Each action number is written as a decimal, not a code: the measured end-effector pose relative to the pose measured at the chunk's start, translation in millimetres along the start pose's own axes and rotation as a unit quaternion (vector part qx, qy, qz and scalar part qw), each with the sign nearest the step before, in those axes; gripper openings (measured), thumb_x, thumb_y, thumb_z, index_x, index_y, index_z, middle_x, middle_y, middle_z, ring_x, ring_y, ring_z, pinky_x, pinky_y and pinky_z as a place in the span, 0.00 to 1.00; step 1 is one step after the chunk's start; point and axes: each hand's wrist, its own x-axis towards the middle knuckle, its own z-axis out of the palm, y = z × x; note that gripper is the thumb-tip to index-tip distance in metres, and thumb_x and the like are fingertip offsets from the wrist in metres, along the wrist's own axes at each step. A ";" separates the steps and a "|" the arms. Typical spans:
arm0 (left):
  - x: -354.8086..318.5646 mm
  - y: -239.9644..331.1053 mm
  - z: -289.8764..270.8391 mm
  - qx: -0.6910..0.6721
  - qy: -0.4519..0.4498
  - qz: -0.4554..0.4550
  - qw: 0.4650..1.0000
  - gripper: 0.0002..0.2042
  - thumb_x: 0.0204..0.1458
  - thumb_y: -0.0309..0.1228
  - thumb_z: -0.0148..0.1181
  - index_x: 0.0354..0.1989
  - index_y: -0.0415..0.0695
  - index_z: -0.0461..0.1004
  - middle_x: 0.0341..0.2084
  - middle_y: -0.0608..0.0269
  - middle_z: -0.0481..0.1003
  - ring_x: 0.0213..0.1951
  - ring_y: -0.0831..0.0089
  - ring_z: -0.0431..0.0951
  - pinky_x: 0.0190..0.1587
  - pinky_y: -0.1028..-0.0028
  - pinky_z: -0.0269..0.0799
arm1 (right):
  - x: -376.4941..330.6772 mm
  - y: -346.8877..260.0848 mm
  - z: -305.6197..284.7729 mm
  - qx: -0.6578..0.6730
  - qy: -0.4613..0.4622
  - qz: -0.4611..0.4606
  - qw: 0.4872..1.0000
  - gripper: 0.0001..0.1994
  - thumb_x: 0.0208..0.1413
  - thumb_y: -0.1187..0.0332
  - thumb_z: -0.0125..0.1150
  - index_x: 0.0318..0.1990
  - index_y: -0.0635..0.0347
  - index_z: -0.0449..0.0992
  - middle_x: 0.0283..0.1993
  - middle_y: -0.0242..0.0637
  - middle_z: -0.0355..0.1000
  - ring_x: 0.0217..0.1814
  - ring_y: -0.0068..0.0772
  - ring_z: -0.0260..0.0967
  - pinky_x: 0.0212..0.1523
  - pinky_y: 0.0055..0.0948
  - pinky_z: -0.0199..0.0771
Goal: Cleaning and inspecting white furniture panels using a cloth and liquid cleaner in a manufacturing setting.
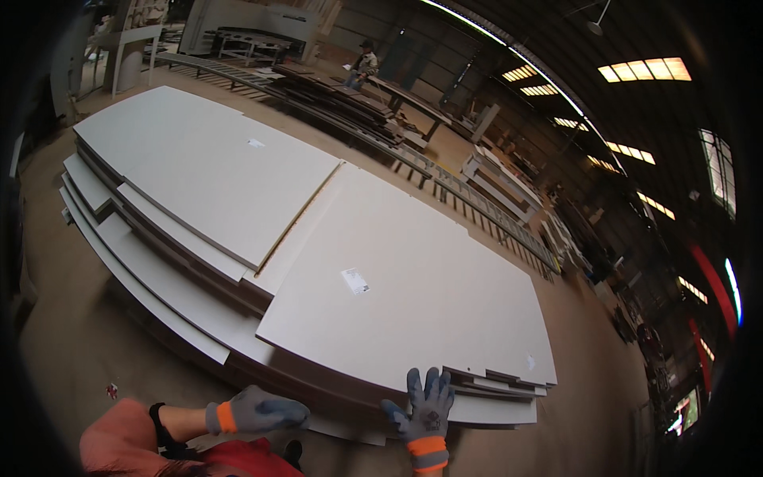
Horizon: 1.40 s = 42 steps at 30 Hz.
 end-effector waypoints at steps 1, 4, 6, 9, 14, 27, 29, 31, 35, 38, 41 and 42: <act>1.7 17.6 -7.4 0.151 0.069 0.129 0.978 0.18 0.57 0.40 0.56 0.52 0.45 0.75 0.47 0.54 0.76 0.53 0.56 0.75 0.59 0.62 0.66 | 12.5 2.4 8.4 0.019 0.029 -0.008 0.999 0.37 0.49 0.42 0.61 0.65 0.48 0.62 0.66 0.57 0.55 0.70 0.66 0.49 0.67 0.59 0.47; 47.3 73.9 -32.6 0.548 0.188 0.195 0.792 0.26 0.57 0.50 0.51 0.59 0.49 0.69 0.55 0.49 0.71 0.63 0.55 0.64 0.67 0.50 0.50 | 48.8 19.6 22.6 0.039 0.060 -0.028 0.997 0.30 0.52 0.49 0.60 0.62 0.47 0.66 0.64 0.54 0.59 0.68 0.64 0.52 0.66 0.58 0.50; 78.3 39.1 -56.7 0.571 0.252 0.093 0.776 0.28 0.57 0.54 0.48 0.59 0.49 0.67 0.59 0.46 0.66 0.65 0.50 0.59 0.69 0.46 0.38 | 69.2 14.9 24.4 0.033 0.032 -0.062 0.997 0.27 0.52 0.56 0.60 0.61 0.50 0.68 0.64 0.54 0.60 0.66 0.62 0.54 0.66 0.55 0.51; 101.9 3.7 -90.7 0.643 0.224 0.021 0.732 0.28 0.56 0.55 0.49 0.60 0.51 0.67 0.59 0.50 0.67 0.65 0.51 0.59 0.68 0.46 0.41 | 84.6 -0.4 34.0 0.044 0.071 -0.065 0.994 0.26 0.47 0.64 0.62 0.58 0.50 0.72 0.61 0.54 0.63 0.63 0.62 0.58 0.63 0.52 0.57; 117.9 6.4 -109.8 0.668 0.229 0.023 0.708 0.27 0.54 0.53 0.53 0.58 0.52 0.67 0.57 0.51 0.67 0.64 0.52 0.60 0.67 0.45 0.43 | 108.6 -7.7 38.5 0.091 0.054 -0.049 0.993 0.26 0.48 0.61 0.65 0.57 0.47 0.71 0.62 0.49 0.61 0.66 0.62 0.54 0.63 0.52 0.57; 119.6 11.4 -129.2 0.656 0.232 0.036 0.717 0.26 0.55 0.47 0.53 0.59 0.48 0.66 0.57 0.50 0.66 0.63 0.50 0.60 0.65 0.47 0.48 | 121.3 -21.9 32.8 0.128 0.064 -0.045 0.989 0.25 0.51 0.62 0.59 0.59 0.54 0.69 0.65 0.50 0.60 0.69 0.56 0.51 0.67 0.54 0.48; 114.4 27.0 -117.6 0.605 0.249 0.082 0.752 0.24 0.53 0.40 0.57 0.57 0.42 0.67 0.55 0.49 0.67 0.61 0.51 0.63 0.64 0.50 0.51 | 104.9 -30.9 26.2 0.151 0.124 -0.055 0.979 0.25 0.53 0.60 0.59 0.59 0.57 0.69 0.63 0.50 0.62 0.69 0.53 0.53 0.67 0.56 0.47; 108.8 42.1 -98.0 0.555 0.236 0.185 0.776 0.23 0.50 0.32 0.59 0.56 0.38 0.68 0.53 0.48 0.69 0.57 0.51 0.67 0.63 0.50 0.55 | 74.2 -37.3 19.3 0.217 0.162 -0.075 0.960 0.24 0.50 0.62 0.62 0.55 0.60 0.71 0.59 0.49 0.65 0.65 0.55 0.58 0.63 0.54 0.53; 103.8 43.7 -44.6 0.413 0.141 0.304 0.847 0.22 0.42 0.24 0.61 0.50 0.34 0.72 0.45 0.47 0.75 0.47 0.49 0.75 0.53 0.55 0.69 | -4.6 -45.5 24.8 0.271 0.126 -0.100 0.949 0.19 0.48 0.65 0.62 0.49 0.61 0.75 0.55 0.47 0.68 0.60 0.53 0.64 0.56 0.47 0.64; 108.8 26.3 2.3 0.351 0.018 0.314 0.882 0.21 0.43 0.28 0.63 0.49 0.36 0.73 0.42 0.49 0.76 0.43 0.50 0.76 0.47 0.59 0.72 | -74.7 -44.6 32.9 0.263 0.062 -0.035 0.962 0.22 0.48 0.65 0.61 0.53 0.61 0.72 0.54 0.45 0.70 0.59 0.51 0.65 0.59 0.47 0.64; 111.0 24.6 52.7 0.276 -0.099 0.281 0.914 0.16 0.44 0.26 0.61 0.43 0.36 0.75 0.39 0.49 0.76 0.36 0.52 0.77 0.40 0.62 0.73 | -147.7 -38.1 48.5 0.249 -0.173 0.033 0.952 0.21 0.53 0.60 0.58 0.54 0.56 0.70 0.52 0.42 0.71 0.57 0.47 0.67 0.57 0.43 0.65; 112.0 24.4 69.0 0.270 -0.125 0.282 0.912 0.15 0.44 0.25 0.60 0.42 0.37 0.75 0.38 0.49 0.76 0.35 0.53 0.77 0.38 0.63 0.74 | -167.9 -37.2 44.3 0.247 -0.169 0.076 0.951 0.21 0.53 0.60 0.58 0.54 0.56 0.70 0.52 0.42 0.71 0.57 0.47 0.67 0.57 0.43 0.65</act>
